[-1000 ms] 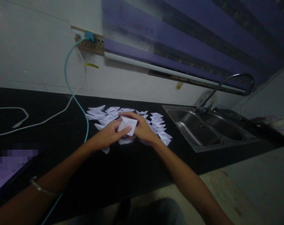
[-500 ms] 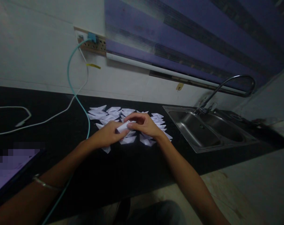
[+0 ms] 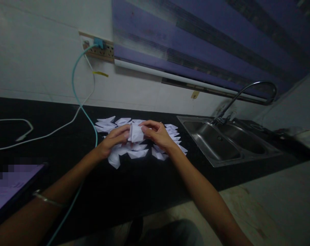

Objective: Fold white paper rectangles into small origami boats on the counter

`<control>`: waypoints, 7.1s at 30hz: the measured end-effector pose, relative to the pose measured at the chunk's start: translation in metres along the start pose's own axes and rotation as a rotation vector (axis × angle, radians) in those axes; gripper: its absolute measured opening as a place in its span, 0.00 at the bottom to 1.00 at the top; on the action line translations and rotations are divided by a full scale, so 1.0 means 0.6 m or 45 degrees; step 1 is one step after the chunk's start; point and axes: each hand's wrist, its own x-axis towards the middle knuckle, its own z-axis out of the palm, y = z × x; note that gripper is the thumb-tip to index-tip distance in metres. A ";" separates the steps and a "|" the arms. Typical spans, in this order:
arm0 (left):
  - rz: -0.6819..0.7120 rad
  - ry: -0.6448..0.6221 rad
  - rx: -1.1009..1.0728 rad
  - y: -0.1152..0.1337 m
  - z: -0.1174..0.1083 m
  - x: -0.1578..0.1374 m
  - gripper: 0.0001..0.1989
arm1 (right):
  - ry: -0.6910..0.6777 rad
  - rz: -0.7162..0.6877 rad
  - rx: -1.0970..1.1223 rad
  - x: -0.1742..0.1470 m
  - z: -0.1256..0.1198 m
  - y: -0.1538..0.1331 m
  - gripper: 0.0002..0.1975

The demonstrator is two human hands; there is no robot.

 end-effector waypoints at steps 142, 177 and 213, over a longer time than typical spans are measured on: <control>0.249 0.264 0.163 -0.017 -0.013 0.022 0.11 | 0.032 -0.161 -0.292 0.000 0.001 0.008 0.17; 0.245 0.069 0.003 -0.038 -0.024 0.022 0.18 | -0.134 -0.209 -0.426 0.010 -0.016 0.025 0.20; 0.306 0.302 0.315 -0.046 -0.033 0.027 0.08 | 0.208 -0.375 -0.629 0.000 -0.001 0.045 0.10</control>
